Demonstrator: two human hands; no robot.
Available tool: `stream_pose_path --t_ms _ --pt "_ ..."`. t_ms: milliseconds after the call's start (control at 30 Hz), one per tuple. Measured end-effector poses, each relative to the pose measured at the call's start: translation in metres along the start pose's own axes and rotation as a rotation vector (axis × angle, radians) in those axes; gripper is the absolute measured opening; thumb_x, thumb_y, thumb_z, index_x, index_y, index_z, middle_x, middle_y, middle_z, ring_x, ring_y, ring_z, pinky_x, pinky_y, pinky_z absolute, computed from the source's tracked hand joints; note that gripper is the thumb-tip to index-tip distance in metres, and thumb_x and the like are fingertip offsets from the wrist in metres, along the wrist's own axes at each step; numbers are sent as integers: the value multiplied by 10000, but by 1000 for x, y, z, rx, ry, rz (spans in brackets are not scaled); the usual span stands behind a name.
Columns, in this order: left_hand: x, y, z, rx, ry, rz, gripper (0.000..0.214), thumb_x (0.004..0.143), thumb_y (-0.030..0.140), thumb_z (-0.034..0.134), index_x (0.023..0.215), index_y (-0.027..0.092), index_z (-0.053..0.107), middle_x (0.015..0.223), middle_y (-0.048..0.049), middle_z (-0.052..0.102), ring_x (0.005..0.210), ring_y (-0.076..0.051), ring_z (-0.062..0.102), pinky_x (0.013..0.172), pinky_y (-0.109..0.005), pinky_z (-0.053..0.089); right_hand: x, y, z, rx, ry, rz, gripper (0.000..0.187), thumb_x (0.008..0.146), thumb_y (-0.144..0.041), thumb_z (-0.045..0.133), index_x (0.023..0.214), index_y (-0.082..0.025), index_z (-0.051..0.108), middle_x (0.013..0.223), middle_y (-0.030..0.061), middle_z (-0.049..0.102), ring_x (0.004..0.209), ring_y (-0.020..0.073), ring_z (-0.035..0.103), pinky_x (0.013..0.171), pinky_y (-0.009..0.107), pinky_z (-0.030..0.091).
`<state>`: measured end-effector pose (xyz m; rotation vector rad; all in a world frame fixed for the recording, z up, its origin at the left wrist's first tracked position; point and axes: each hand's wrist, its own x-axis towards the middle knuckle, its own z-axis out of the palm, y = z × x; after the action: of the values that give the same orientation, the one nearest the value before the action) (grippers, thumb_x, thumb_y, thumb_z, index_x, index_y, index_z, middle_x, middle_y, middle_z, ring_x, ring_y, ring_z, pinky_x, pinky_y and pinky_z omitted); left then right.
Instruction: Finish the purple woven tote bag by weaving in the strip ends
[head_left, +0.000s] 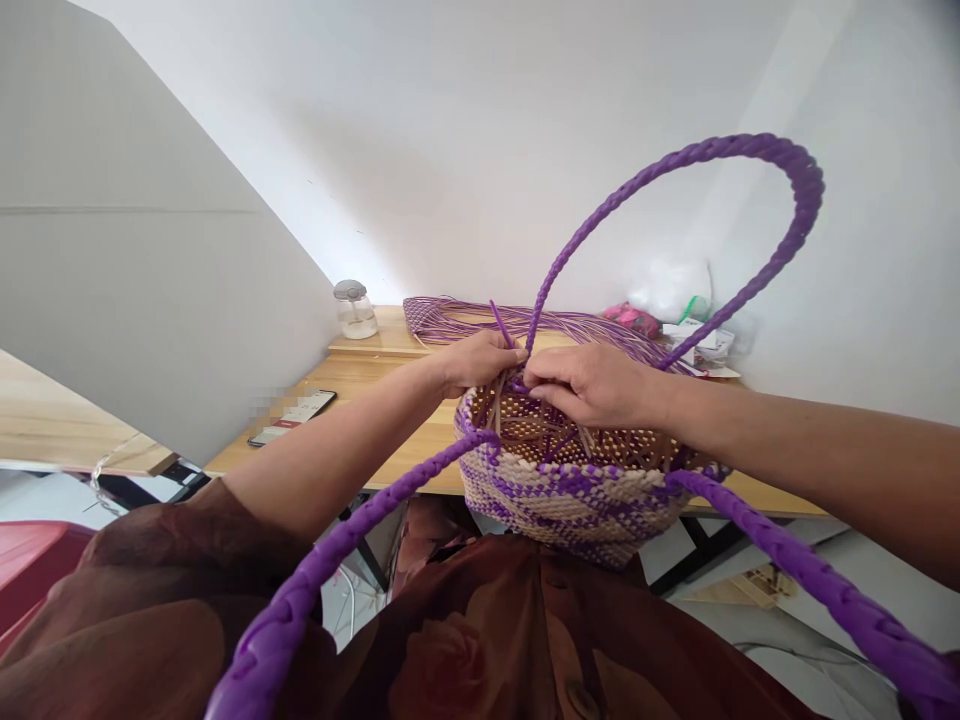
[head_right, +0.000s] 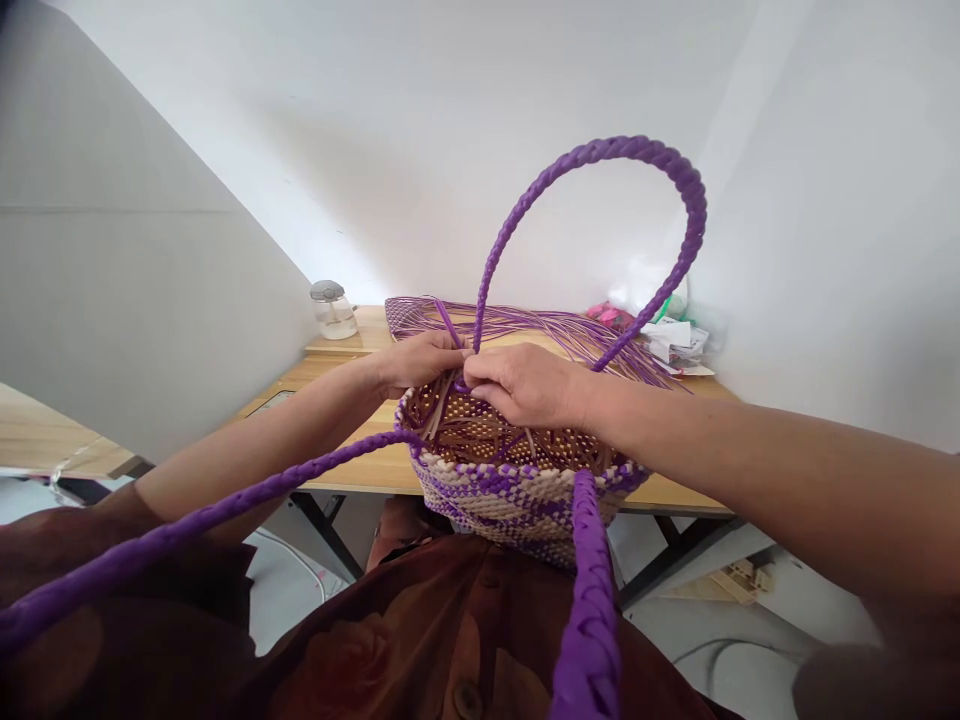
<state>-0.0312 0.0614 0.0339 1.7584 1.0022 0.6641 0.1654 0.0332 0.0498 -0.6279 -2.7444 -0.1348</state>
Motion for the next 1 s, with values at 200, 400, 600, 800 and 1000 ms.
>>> stream_pose_path --t_ms 200,400,600,800,1000 --pt "2 -2 0 -38 -14 -2 190 866 231 571 735 113 642 666 -25 644 599 -100 550 611 -237 411 6 -2 -1 81 73 124 88 850 -144 560 856 -163 646 769 14 656 683 129 550 660 266 369" --pt "4 -5 1 -65 -22 2 146 856 225 573 835 124 675 713 -27 677 668 -119 595 684 -248 450 3 -4 0 269 152 318 61 852 -217 592 868 -169 627 748 -9 648 544 87 550 583 245 372" --pt "5 -4 2 -40 24 -1 150 840 232 578 819 125 681 683 -25 673 681 -128 596 697 -244 457 4 1 1 98 182 228 32 839 -175 593 812 -173 610 752 7 630 677 132 563 663 267 385" --pt "6 -5 2 13 58 20 139 821 256 616 767 140 670 723 -40 686 682 -140 587 664 -247 451 3 1 2 -171 106 99 64 870 -143 530 823 -158 572 836 66 608 766 174 529 712 293 379" --pt "12 -12 0 19 44 43 202 856 320 588 822 146 684 783 -47 695 690 -136 582 660 -246 451 0 3 0 -66 207 280 96 873 -206 578 785 -172 560 744 24 580 703 155 510 653 274 348"
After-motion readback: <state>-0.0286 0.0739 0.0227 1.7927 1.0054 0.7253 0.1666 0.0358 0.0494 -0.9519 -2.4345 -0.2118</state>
